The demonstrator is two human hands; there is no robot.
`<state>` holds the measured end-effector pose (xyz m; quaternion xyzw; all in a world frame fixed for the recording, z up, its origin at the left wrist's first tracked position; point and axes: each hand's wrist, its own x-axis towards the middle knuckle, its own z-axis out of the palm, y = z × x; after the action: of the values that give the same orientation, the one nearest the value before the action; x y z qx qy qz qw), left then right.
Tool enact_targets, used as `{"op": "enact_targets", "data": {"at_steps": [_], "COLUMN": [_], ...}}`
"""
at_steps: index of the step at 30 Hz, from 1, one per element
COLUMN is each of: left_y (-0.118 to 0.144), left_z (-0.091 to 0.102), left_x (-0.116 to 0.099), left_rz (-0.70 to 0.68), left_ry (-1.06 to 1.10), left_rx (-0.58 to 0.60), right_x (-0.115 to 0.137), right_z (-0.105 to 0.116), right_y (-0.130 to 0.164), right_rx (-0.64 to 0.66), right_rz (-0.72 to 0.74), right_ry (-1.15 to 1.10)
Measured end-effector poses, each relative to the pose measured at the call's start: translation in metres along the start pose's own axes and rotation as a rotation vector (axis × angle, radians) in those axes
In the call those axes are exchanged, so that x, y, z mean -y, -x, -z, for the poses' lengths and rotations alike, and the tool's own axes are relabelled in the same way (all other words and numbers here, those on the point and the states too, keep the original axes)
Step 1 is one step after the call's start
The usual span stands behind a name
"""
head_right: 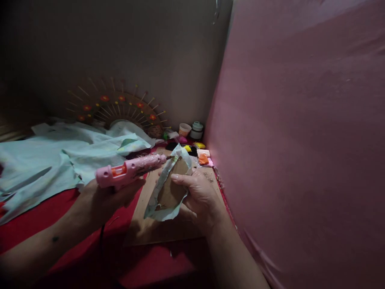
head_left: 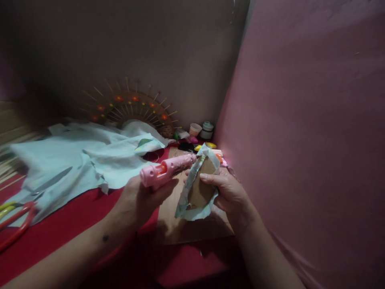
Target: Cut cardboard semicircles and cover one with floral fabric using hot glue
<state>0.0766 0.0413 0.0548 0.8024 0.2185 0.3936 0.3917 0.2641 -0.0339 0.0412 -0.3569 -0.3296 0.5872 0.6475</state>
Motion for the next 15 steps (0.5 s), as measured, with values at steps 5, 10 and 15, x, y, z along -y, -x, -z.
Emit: {"op": "enact_targets", "data": {"at_steps": [5,10,15], "left_y": [-0.0018,-0.0029,0.0008], "left_z": [0.0001,-0.0016,-0.0055], "left_x": [-0.0012,0.0011,-0.0026], "left_rz": [0.002,0.022,0.044], "left_ry": [-0.017,0.006,0.026], "left_rx": [-0.018,-0.017,-0.023], "right_x": [0.0007,0.0008,0.0013], "right_z": [0.0012,-0.0002,-0.0018], "right_y": [-0.0003,0.0008,0.0011], "right_rx": [-0.011,0.006,0.027], "right_rz": [0.000,-0.032,0.000], "right_ry": [-0.006,0.002,0.024]}}
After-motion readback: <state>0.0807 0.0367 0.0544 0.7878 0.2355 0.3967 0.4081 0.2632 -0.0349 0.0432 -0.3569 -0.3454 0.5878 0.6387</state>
